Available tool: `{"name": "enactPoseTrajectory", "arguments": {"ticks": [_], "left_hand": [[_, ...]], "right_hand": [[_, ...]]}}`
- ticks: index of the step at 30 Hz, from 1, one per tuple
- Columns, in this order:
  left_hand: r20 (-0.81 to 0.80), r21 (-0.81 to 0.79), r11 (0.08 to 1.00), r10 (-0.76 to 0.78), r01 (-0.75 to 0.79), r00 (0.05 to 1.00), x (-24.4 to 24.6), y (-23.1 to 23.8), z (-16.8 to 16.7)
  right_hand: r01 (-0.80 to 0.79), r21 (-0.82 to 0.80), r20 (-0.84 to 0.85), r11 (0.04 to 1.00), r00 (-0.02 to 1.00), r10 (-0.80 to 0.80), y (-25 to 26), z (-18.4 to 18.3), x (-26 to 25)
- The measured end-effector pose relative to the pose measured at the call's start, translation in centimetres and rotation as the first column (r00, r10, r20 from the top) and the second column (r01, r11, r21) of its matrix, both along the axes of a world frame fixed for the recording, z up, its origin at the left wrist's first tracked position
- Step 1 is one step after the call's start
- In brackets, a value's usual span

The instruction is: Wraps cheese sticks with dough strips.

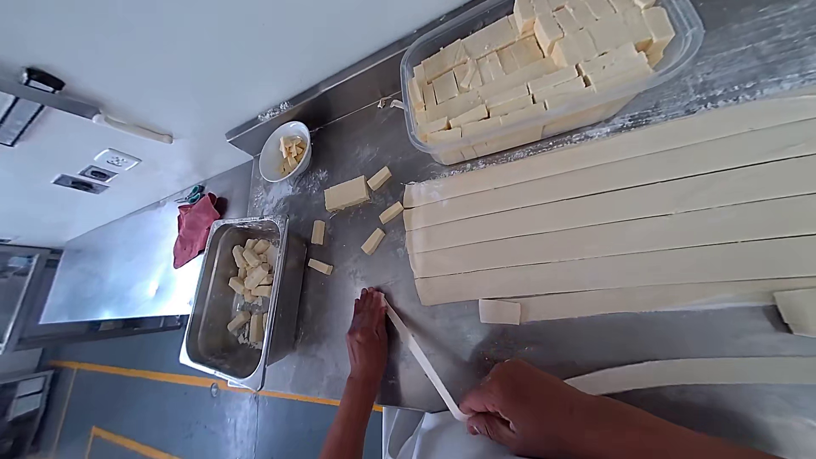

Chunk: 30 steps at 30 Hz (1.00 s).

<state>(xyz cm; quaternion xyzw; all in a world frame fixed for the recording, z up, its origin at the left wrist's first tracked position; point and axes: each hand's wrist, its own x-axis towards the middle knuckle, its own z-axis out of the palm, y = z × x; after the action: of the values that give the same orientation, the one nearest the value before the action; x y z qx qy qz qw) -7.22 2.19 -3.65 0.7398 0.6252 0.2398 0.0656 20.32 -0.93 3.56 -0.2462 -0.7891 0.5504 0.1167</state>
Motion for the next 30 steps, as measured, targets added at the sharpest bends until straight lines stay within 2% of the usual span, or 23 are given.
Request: {"name": "enactPoseTrajectory", "arguments": {"ticks": [2,7,12,16,20,25,28,30], "left_hand": [[-0.008,-0.029,0.997,-0.071,0.071,0.997,0.6,-0.3,0.6],[0.090,-0.122,0.992,0.025,-0.014,0.996,0.3,0.0,1.0],[0.041,-0.010,0.999,0.037,-0.036,0.998,0.8,0.5,0.4],[0.046,-0.050,0.990,-0.128,0.130,0.991,1.3,-0.6,1.1],[0.123,-0.087,0.994,-0.052,0.062,0.991,1.3,-0.5,0.6],[0.061,0.021,0.998,-0.060,0.059,0.996,1.8,0.1,0.2],[0.067,-0.019,0.982,-0.188,0.189,0.980,2.3,-1.0,0.9],[0.129,-0.076,0.988,-0.123,0.134,0.984,1.6,-1.0,1.4]], "right_hand": [[0.001,-0.003,-0.017,1.000,1.000,-0.002,0.2,-0.1,0.1],[0.019,-0.037,-0.039,0.999,0.999,-0.021,0.1,-0.6,-0.3],[0.032,-0.061,-0.078,0.998,0.996,-0.037,-0.2,-0.8,-0.2],[0.005,-0.144,-0.020,0.990,1.000,-0.008,0.3,-0.3,0.0],[0.005,-0.116,-0.054,0.993,0.998,-0.012,0.0,-0.7,-0.7],[0.011,-0.150,-0.076,0.989,0.997,-0.023,-0.3,-0.5,-0.3],[0.016,-0.196,-0.065,0.980,0.997,-0.029,-0.2,-0.3,0.0],[0.008,-0.218,-0.060,0.976,0.998,-0.022,-0.1,-0.2,-0.2]]}}
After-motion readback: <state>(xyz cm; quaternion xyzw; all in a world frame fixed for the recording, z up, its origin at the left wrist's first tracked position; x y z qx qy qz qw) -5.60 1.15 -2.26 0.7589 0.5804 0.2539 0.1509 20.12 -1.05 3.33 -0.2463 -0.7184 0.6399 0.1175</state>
